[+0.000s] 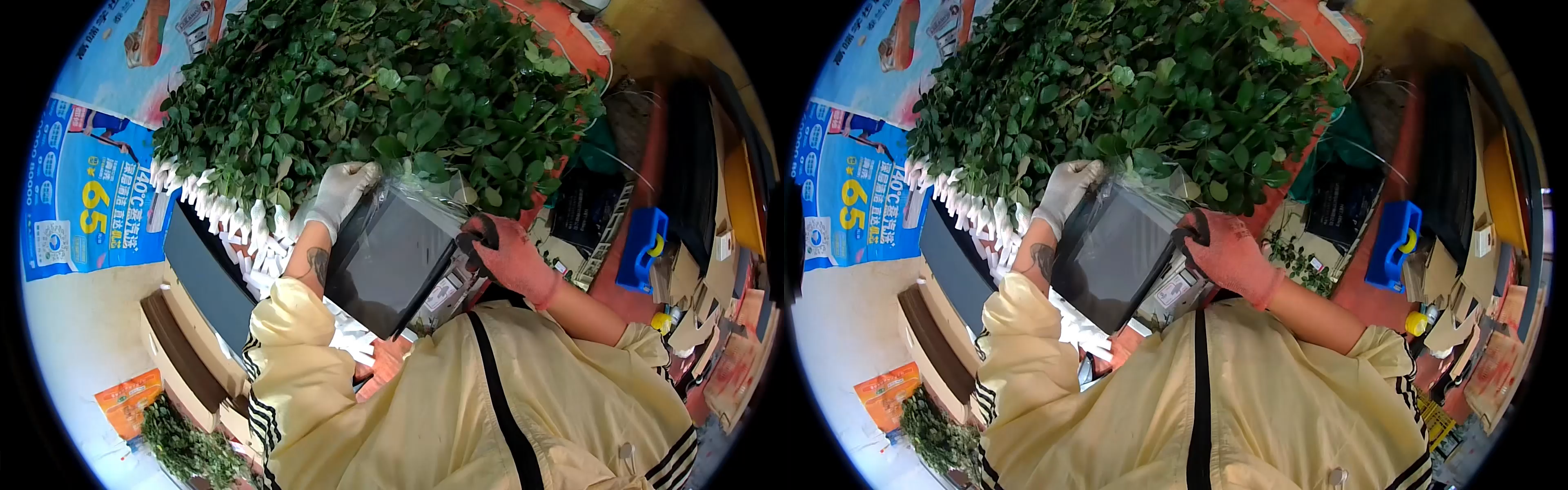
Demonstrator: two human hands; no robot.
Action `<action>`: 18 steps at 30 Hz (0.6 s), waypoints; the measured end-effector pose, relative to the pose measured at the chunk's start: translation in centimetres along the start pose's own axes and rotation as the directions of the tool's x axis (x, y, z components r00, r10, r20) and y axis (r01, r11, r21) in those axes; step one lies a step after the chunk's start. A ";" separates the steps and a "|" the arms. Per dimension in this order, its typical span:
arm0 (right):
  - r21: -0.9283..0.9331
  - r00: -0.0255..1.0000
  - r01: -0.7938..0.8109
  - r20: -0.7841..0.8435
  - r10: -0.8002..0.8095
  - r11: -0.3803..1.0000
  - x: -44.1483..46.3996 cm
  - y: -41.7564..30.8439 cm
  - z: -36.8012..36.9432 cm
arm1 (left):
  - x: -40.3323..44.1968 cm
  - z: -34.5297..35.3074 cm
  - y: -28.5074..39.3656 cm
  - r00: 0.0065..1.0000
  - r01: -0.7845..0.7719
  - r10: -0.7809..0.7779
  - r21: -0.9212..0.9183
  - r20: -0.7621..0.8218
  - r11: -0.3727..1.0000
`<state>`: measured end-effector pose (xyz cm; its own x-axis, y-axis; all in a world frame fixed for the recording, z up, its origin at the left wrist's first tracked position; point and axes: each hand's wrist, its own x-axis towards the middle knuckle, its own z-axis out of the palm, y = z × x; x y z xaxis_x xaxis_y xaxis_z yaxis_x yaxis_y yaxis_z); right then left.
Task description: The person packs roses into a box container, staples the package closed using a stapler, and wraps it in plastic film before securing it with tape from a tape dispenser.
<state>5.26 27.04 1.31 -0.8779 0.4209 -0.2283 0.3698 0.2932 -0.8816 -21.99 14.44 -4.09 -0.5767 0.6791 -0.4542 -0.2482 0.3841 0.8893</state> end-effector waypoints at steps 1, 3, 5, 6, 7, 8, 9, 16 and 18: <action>0.005 1.000 -0.004 0.009 0.004 1.000 0.0 0.1 0.0 | 0.3 -0.2 -0.5 1.000 0.011 -0.010 0.072 -0.020 0.997; 0.022 1.000 -0.001 0.010 0.001 1.000 0.1 0.3 0.1 | 0.9 -0.3 -0.9 0.998 0.030 -0.019 0.220 -0.052 0.975; -0.016 0.998 0.057 -0.021 -0.057 0.998 0.1 1.0 0.4 | 1.3 -0.6 -1.2 0.998 0.046 -0.036 0.233 -0.047 0.971; -0.060 0.991 0.118 -0.051 -0.121 0.991 0.1 1.2 0.6 | 1.4 -0.6 -1.3 0.998 0.056 -0.047 0.244 -0.043 0.968; -0.056 0.991 0.117 -0.051 -0.120 0.992 0.2 1.2 0.5 | 1.6 -0.6 -1.5 0.998 0.059 -0.050 0.247 -0.044 0.967; -0.004 0.996 0.086 -0.038 -0.086 0.996 0.2 1.1 0.4 | 1.8 -0.5 -1.5 0.998 0.057 -0.048 0.246 -0.046 0.967; 0.047 0.998 0.051 -0.024 -0.050 0.998 0.2 1.1 0.4 | 1.8 -0.3 -1.5 0.998 0.057 -0.047 0.247 -0.045 0.967; 0.032 0.998 0.051 -0.029 -0.050 0.998 0.2 1.2 0.5 | 1.4 -0.7 -1.3 0.995 0.052 -0.075 0.270 0.073 0.961; 0.015 0.996 0.064 -0.059 -0.063 0.998 0.1 1.1 0.4 | 1.0 -0.6 -1.0 0.976 0.066 -0.104 0.198 0.190 0.978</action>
<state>5.41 27.04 0.14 -0.8802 0.4511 -0.1477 0.3082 0.3065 -0.9006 -22.80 14.31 -5.40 -0.3896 0.7417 -0.5460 -0.1261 0.5443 0.8294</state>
